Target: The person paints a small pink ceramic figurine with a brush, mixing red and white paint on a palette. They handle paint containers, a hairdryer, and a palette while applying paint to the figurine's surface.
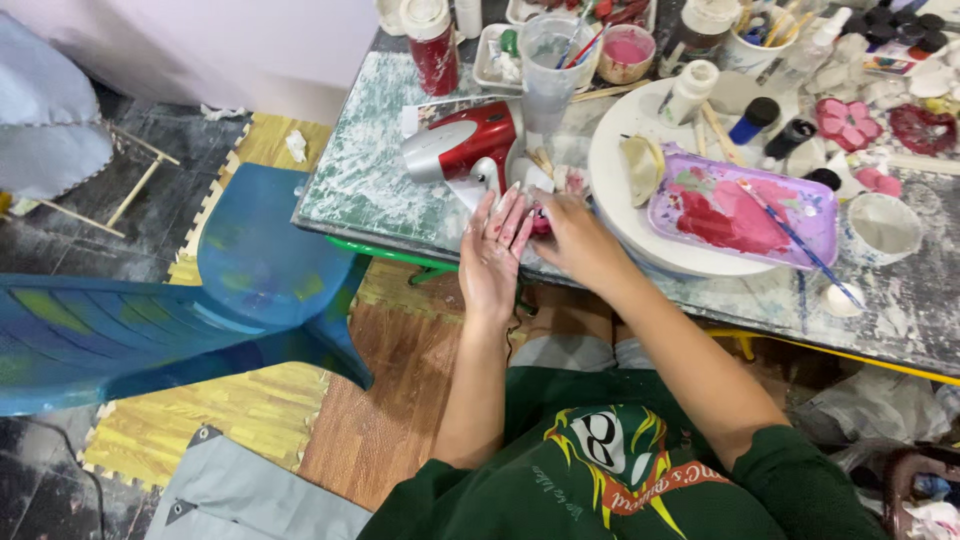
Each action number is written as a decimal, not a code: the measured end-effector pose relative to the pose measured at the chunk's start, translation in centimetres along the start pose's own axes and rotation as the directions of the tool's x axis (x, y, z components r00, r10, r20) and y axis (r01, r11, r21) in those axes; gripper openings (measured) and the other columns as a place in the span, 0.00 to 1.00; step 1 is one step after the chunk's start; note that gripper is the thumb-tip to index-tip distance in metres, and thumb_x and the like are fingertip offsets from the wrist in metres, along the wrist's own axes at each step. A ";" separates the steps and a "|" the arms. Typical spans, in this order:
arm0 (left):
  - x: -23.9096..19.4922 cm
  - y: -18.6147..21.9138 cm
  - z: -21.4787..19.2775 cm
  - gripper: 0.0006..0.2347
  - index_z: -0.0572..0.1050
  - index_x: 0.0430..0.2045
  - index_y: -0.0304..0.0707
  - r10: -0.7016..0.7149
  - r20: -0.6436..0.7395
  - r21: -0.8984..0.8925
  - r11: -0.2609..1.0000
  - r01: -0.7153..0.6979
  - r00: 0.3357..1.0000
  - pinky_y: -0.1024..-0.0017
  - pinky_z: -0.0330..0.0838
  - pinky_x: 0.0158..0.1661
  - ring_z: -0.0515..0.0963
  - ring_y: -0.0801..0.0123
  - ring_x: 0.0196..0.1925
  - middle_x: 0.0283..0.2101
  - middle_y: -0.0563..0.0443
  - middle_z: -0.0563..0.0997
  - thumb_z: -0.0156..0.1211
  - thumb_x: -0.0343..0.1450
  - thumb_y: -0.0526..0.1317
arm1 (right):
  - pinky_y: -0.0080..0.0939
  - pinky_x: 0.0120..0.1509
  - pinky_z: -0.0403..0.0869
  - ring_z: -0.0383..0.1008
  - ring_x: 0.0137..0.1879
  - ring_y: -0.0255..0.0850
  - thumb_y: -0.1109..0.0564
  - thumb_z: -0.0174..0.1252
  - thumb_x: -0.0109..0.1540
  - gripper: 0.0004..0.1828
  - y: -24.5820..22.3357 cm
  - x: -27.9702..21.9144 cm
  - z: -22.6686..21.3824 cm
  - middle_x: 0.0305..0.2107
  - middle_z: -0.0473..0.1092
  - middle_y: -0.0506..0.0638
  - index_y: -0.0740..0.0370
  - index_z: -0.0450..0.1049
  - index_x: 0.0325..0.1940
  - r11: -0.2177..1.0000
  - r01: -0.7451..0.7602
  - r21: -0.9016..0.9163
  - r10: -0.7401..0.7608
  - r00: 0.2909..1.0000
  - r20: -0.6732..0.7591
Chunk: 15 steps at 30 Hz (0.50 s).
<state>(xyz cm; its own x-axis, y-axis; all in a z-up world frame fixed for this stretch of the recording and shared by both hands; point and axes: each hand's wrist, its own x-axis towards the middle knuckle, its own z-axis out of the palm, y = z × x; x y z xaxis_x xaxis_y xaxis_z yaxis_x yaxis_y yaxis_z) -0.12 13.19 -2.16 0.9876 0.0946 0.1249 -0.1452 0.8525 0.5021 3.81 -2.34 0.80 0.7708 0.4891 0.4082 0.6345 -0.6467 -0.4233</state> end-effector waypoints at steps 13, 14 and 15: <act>-0.7 -6.0 4.5 0.12 0.76 0.51 0.20 0.098 0.084 0.498 0.858 -0.127 0.992 0.63 0.78 0.55 0.83 0.60 0.49 0.49 0.35 0.82 0.60 0.77 0.33 | 0.44 0.61 0.77 0.81 0.53 0.48 0.65 0.63 0.63 0.06 -2.3 -10.2 -14.2 0.44 0.79 0.57 0.66 0.79 0.45 0.953 0.024 0.302 0.075 0.947 -0.312; -0.8 -6.4 5.2 0.11 0.78 0.48 0.19 0.063 0.131 0.517 0.847 -0.122 0.989 0.64 0.78 0.53 0.85 0.60 0.47 0.46 0.35 0.84 0.61 0.77 0.33 | 0.44 0.60 0.77 0.81 0.52 0.47 0.66 0.61 0.63 0.06 -1.9 -10.9 -15.4 0.44 0.79 0.57 0.67 0.78 0.45 0.956 -0.008 0.294 0.107 0.940 -0.323; -1.1 -6.8 5.9 0.10 0.79 0.46 0.19 0.024 0.175 0.538 0.835 -0.116 0.984 0.64 0.79 0.51 0.86 0.59 0.45 0.43 0.36 0.85 0.61 0.76 0.33 | 0.43 0.59 0.77 0.81 0.52 0.47 0.67 0.59 0.63 0.07 -1.5 -11.9 -16.6 0.44 0.79 0.58 0.68 0.78 0.45 0.956 -0.041 0.290 0.141 0.932 -0.333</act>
<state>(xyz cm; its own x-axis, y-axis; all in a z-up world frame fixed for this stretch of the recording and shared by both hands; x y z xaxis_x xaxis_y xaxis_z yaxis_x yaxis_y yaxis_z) -0.57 4.22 -0.68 0.9584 0.0233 0.2845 -0.2672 0.4248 0.8650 -7.28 -16.93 9.98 0.7892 0.1698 0.5901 0.5914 -0.4691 -0.6559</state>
